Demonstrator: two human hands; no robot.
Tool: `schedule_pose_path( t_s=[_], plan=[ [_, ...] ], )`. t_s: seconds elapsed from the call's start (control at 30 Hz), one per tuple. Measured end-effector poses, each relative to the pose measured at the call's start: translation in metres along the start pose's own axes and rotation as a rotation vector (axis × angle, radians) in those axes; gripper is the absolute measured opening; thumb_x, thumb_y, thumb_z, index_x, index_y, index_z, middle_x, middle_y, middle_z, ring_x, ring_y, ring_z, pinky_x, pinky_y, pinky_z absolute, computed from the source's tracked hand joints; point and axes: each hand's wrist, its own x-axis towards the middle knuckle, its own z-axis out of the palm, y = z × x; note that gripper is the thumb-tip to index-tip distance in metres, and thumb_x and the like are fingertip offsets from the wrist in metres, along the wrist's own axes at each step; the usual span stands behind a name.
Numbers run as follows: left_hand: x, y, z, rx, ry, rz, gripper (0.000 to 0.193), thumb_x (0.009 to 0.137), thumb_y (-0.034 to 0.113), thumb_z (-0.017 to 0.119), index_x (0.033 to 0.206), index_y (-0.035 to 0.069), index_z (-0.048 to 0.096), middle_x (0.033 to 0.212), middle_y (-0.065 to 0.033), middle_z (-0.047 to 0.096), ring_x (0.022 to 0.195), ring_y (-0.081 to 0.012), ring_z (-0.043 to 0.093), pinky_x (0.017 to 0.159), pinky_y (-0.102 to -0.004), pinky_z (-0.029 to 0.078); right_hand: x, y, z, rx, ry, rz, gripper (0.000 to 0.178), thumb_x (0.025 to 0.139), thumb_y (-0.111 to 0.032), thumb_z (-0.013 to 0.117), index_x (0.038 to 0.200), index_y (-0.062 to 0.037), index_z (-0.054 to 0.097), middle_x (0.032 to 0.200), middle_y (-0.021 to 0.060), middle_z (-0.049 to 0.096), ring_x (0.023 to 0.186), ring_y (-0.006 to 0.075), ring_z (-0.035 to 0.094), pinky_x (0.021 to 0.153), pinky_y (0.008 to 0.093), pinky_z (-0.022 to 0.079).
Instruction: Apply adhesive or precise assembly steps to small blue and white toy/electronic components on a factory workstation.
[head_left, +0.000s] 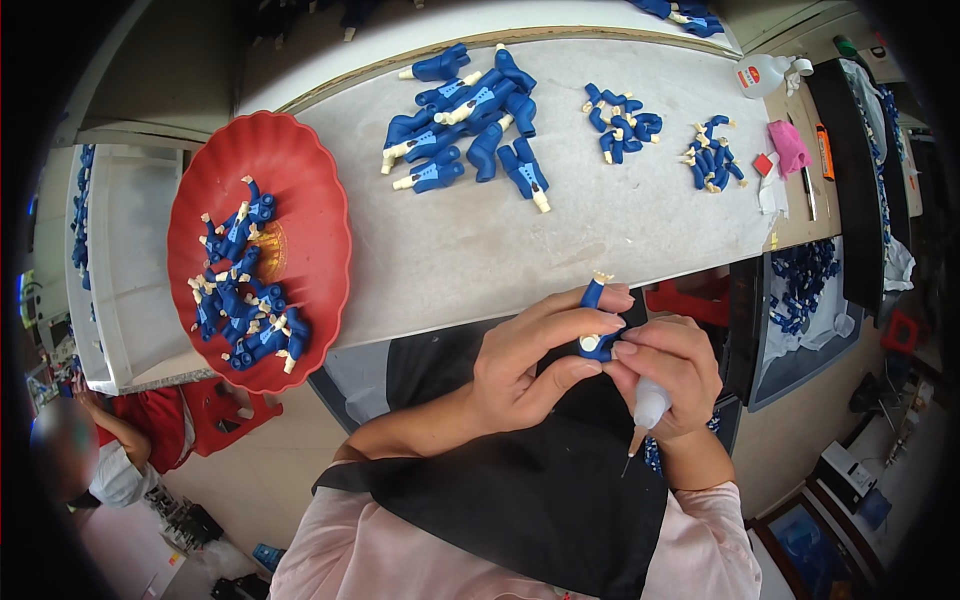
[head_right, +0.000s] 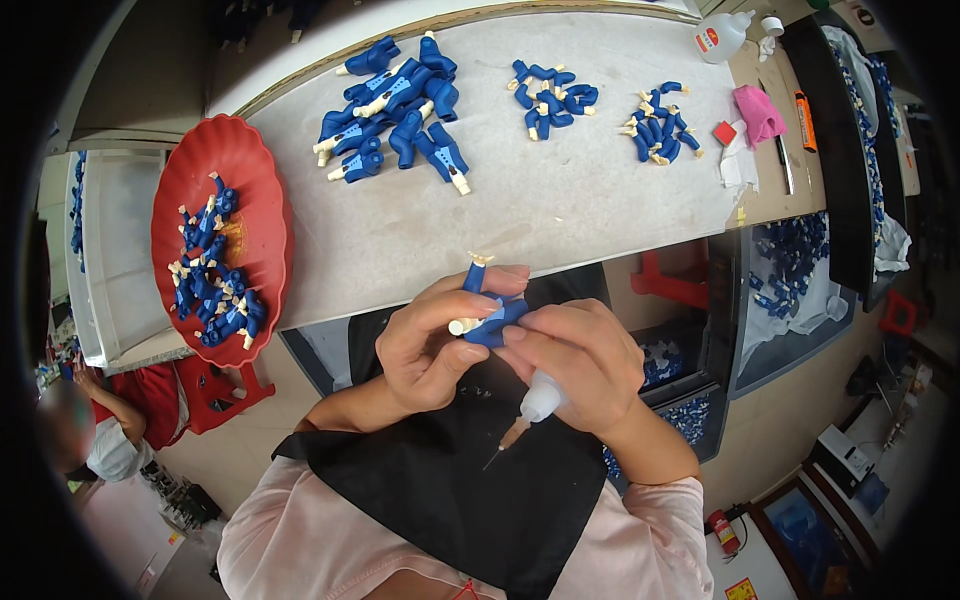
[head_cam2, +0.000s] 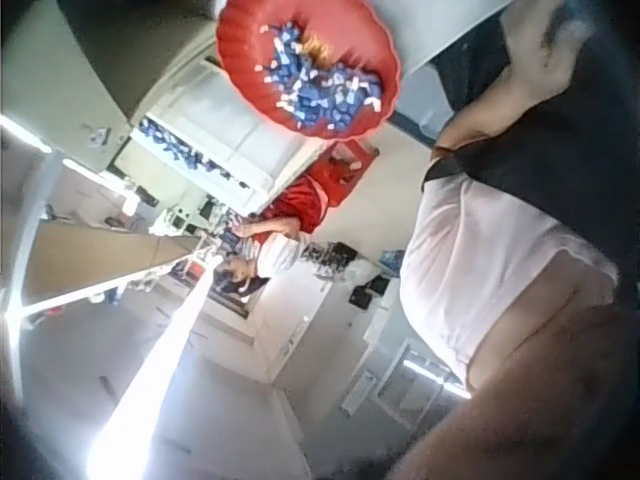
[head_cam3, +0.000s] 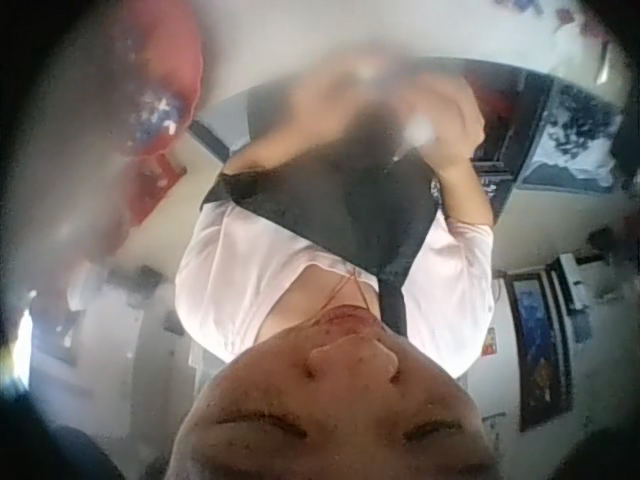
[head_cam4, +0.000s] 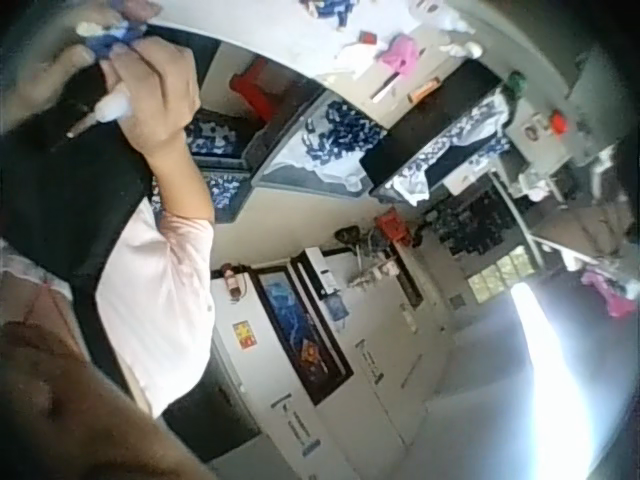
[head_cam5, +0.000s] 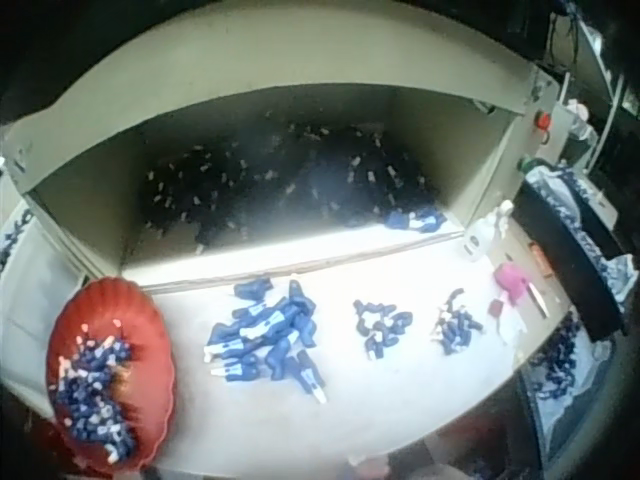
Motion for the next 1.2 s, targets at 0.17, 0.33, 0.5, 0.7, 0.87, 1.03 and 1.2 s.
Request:
schedule_pose_path(
  t_s=[0.17,0.33,0.5,0.7,0.87,1.03,1.2],
  plan=[
    [-0.001,0.003,0.006,-0.699,0.177,-0.329,0.031,0.085,0.02,0.047,0.108,0.0,0.04,0.107,-0.0261,0.047,0.103,-0.0347,0.048,0.087,-0.0414,0.04,-0.003,-0.006,0.0,-0.056,0.031,0.079,0.034,0.06,-0.017,0.074,0.086,-0.0038,0.056,0.087,0.0108,0.051,0.064,0.0166,0.054,0.052,0.0232,0.045],
    [0.003,0.004,0.004,-0.953,0.16,-0.436,0.034,0.086,0.026,0.046,0.11,0.004,0.037,0.108,-0.0259,0.046,0.101,-0.0321,0.049,0.085,-0.0407,0.042,-0.003,-0.01,0.003,-0.106,0.013,0.146,0.036,0.065,-0.022,0.072,0.09,-0.0043,0.054,0.093,0.0119,0.048,0.07,0.0157,0.053,0.056,0.0223,0.046],
    [0.003,-0.001,0.004,-1.198,0.117,-0.45,0.031,0.087,0.021,0.044,0.112,0.003,0.04,0.111,-0.0219,0.046,0.102,-0.0238,0.048,0.082,-0.0335,0.042,0.001,-0.011,0.005,-0.079,0.038,0.125,0.035,0.055,-0.004,0.076,0.087,-0.0046,0.061,0.093,0.0116,0.049,0.069,0.0156,0.056,0.059,0.0224,0.049],
    [0.003,-0.003,0.003,-1.282,0.117,-0.472,0.031,0.087,0.021,0.044,0.112,0.003,0.04,0.111,-0.0212,0.046,0.102,-0.0238,0.048,0.084,-0.0338,0.041,0.002,-0.014,0.007,-0.075,0.06,0.146,0.032,0.054,-0.003,0.076,0.084,-0.0045,0.062,0.095,0.0115,0.049,0.073,0.0159,0.055,0.057,0.0217,0.048],
    [0.004,0.004,0.004,-1.086,0.14,-0.476,0.03,0.087,0.02,0.044,0.111,0.003,0.04,0.11,-0.0188,0.047,0.101,-0.0213,0.049,0.084,-0.0329,0.042,0.005,-0.016,0.005,-0.073,0.06,0.147,0.025,0.064,-0.014,0.072,0.083,-0.0056,0.059,0.092,0.0113,0.05,0.066,0.0167,0.054,0.055,0.0242,0.046],
    [0.003,0.003,0.002,-1.066,0.106,-0.511,0.03,0.087,0.02,0.045,0.111,0.003,0.04,0.107,-0.0157,0.048,0.098,-0.0184,0.05,0.082,-0.0311,0.043,0.016,-0.01,-0.003,-0.143,-0.025,0.024,0.023,0.052,-0.006,0.072,0.073,-0.0052,0.064,0.075,0.0043,0.057,0.057,0.0168,0.052,0.044,0.0243,0.037],
    [0.002,0.001,0.003,-1.058,0.091,-0.567,0.03,0.086,0.02,0.046,0.11,0.003,0.041,0.103,-0.0119,0.049,0.095,-0.0159,0.051,0.081,-0.0292,0.043,0.018,-0.01,-0.006,-0.134,-0.037,0.034,0.022,0.052,-0.005,0.072,0.073,-0.0048,0.063,0.073,0.0044,0.058,0.055,0.0161,0.05,0.044,0.024,0.037]
  ],
)
